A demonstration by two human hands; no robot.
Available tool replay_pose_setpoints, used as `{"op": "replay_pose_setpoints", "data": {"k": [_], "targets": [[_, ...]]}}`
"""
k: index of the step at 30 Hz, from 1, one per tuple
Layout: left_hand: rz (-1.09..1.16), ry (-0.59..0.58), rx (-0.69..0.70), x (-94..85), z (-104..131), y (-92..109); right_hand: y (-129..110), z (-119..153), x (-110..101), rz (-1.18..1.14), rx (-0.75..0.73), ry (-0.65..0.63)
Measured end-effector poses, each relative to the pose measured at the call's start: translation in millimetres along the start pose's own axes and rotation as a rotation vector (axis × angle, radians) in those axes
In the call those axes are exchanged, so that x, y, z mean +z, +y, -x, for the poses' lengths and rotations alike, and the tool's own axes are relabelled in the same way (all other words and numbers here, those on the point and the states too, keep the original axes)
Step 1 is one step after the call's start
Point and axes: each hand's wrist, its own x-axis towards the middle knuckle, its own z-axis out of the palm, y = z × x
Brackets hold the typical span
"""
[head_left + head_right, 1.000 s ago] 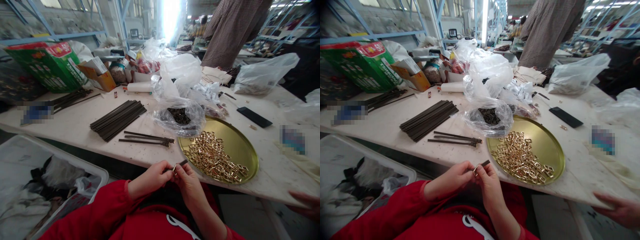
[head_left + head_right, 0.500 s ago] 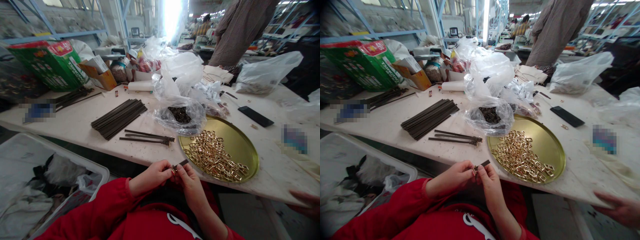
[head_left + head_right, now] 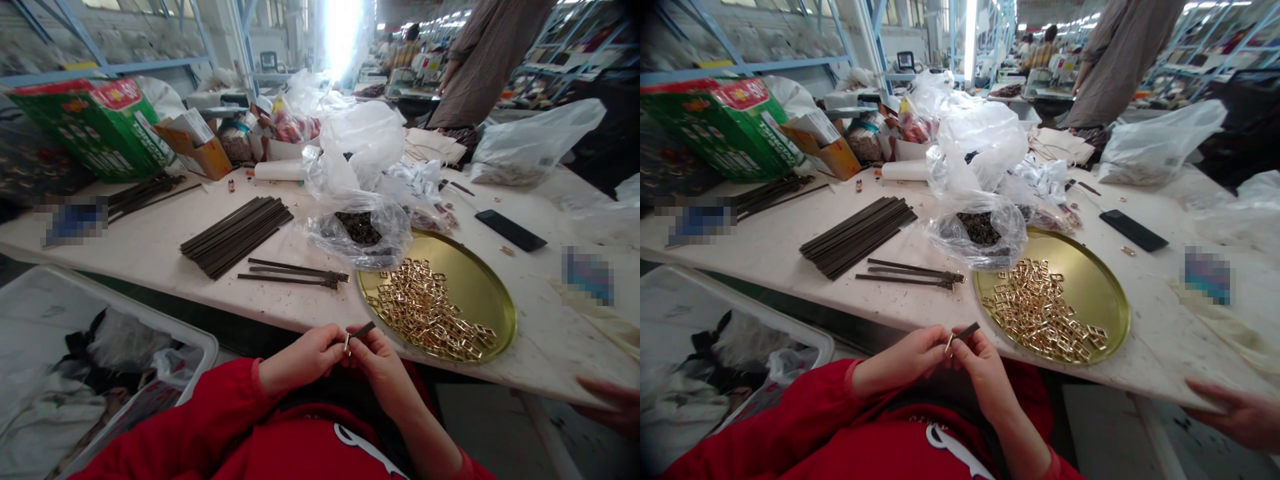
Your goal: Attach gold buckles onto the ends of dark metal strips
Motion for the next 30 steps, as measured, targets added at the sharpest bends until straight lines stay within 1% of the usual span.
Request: {"op": "replay_pose_setpoints", "data": {"k": [4,6,10,13,19,25,27,30], "targets": [[-0.048,-0.015,0.026,1.0,-0.6,-3.1,0.3,-0.6,0.3,0.058,-0.021,0.023],[-0.078,-0.002,0.031,1.3,-0.5,-2.3,-0.5,-0.1,0.7,0.038,-0.022,0.034],[-0.1,0.025,0.033,1.4,-0.1,-1.3,-2.8,2.5,0.2,-0.031,0.021,-0.009],[-0.102,0.001,0.028,1.5,0.3,-2.2,-4.9,4.4,-0.2,-0.019,0.03,-0.02],[-0.197,0.001,0.05,1.6,2.9,1.7,-6.6,5.2,0.2,0.026,0.022,0.016],[-0.242,-0.027,0.085,1.8,6.5,4.8,-0.5,4.6,-5.9,0.022,0.048,-0.034],[-0.251,-0.04,0.084,2.0,6.3,3.9,0.3,5.1,-6.3,0.03,0.037,-0.03],[-0.283,-0.026,0.085,2.7,4.4,1.7,0.3,5.7,-5.4,0.045,-0.001,0.006]]}}
